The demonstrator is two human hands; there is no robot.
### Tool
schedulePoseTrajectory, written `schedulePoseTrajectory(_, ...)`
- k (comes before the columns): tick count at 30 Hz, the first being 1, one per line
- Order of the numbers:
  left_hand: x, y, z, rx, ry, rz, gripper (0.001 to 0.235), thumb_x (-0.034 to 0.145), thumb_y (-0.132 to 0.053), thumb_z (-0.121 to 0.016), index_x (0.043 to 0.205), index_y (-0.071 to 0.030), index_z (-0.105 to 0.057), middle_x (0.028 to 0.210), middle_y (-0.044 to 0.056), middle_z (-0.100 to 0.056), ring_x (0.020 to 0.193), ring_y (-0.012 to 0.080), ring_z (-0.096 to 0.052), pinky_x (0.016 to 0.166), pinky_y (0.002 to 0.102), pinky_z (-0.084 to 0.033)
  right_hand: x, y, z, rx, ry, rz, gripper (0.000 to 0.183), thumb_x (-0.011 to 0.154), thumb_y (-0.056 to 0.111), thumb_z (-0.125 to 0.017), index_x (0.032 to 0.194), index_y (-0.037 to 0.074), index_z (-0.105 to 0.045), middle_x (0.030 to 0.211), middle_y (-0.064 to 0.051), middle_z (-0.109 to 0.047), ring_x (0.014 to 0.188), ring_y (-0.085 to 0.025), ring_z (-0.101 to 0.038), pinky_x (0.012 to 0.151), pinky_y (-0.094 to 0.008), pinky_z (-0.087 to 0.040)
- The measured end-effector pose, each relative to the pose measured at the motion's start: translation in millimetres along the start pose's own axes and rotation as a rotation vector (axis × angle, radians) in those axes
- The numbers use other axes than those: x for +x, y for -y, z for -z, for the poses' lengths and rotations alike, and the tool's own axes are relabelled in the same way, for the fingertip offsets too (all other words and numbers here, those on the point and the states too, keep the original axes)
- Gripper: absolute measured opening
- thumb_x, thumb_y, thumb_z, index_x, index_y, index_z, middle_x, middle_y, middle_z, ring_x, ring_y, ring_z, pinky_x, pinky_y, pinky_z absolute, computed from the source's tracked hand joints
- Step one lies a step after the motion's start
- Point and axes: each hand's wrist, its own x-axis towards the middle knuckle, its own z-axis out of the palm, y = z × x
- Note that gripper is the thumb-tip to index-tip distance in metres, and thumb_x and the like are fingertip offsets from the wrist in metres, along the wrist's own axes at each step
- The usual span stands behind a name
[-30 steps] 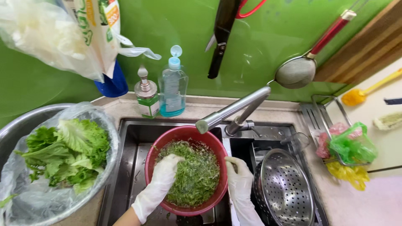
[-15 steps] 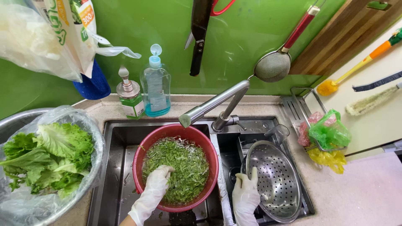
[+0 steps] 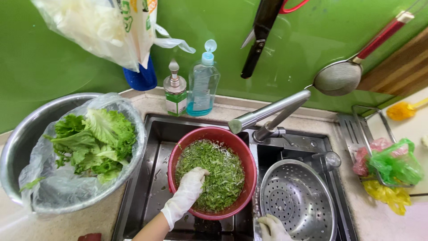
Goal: The person washes shredded green vegetables in a red bowl filled with water inside a kitchen sink. They repeatedly agitate the vegetables by hand, transfer them to a metal colander to drain, and rinse them under running tap water.
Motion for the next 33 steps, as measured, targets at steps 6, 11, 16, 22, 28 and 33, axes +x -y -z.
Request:
schedulePoseTrajectory(6,16,-61,25,1.042,0.264,-0.311,0.102,0.072,-0.019,-0.088,0.157,-0.023,-0.031,0.155,0.016,-0.041,0.139,0.036,-0.044,0.112,0.052,-0.041,42,55,68,-0.147,0.301,-0.046,0.05,0.075,0.03,-0.085,0.122,0.034,-0.069,0.133,-0.004,-0.065,0.12,-0.021,-0.067,0.102,-0.035,-0.054)
schedulePoseTrajectory(11,46,-96,13,1.395,0.567,0.058,0.149,0.067,-0.031,-0.099,0.162,-0.031,0.015,0.171,0.022,0.006,0.157,0.045,-0.008,0.117,0.07,-0.022,102,216,74,0.053,0.554,0.317,0.12,0.064,0.022,-0.093,0.161,0.033,-0.023,0.163,-0.018,-0.03,0.143,-0.038,-0.038,0.114,-0.044,-0.038)
schedulePoseTrajectory(16,75,-23,-8,1.357,0.544,0.211,0.151,0.066,-0.025,-0.097,0.164,-0.039,0.017,0.173,0.021,0.004,0.156,0.0443,-0.016,0.117,0.071,-0.025,153,282,7,-0.458,1.053,0.128,0.148,0.064,0.026,-0.101,0.164,0.038,0.007,0.17,-0.019,0.013,0.156,-0.045,-0.012,0.12,-0.059,-0.031)
schedulePoseTrajectory(22,128,112,-34,1.309,0.553,0.325,0.093,0.084,-0.035,-0.076,0.156,-0.037,-0.016,0.163,0.014,-0.022,0.148,0.0404,-0.027,0.115,0.065,-0.028,172,209,-100,-0.505,1.2,0.023,0.119,0.069,0.014,-0.088,0.16,0.027,-0.012,0.159,-0.02,-0.016,0.141,-0.038,-0.036,0.111,-0.047,-0.042)
schedulePoseTrajectory(28,141,129,-44,1.207,0.497,0.302,0.048,0.097,-0.045,-0.061,0.143,-0.029,-0.054,0.148,0.009,-0.049,0.136,0.0361,-0.044,0.108,0.055,-0.037,176,167,-147,-0.093,1.062,-0.189,0.097,0.068,-0.002,-0.076,0.152,0.019,-0.032,0.142,-0.016,-0.041,0.125,-0.032,-0.049,0.101,-0.04,-0.047)
schedulePoseTrajectory(33,112,39,-28,0.749,0.302,0.222,0.056,0.079,-0.027,-0.075,0.133,-0.021,-0.062,0.128,0.012,-0.066,0.119,0.0319,-0.062,0.098,0.042,-0.05,182,186,-105,0.703,0.819,-0.368,0.085,0.067,-0.016,-0.066,0.145,0.012,-0.048,0.128,-0.013,-0.062,0.112,-0.026,-0.06,0.093,-0.035,-0.052)
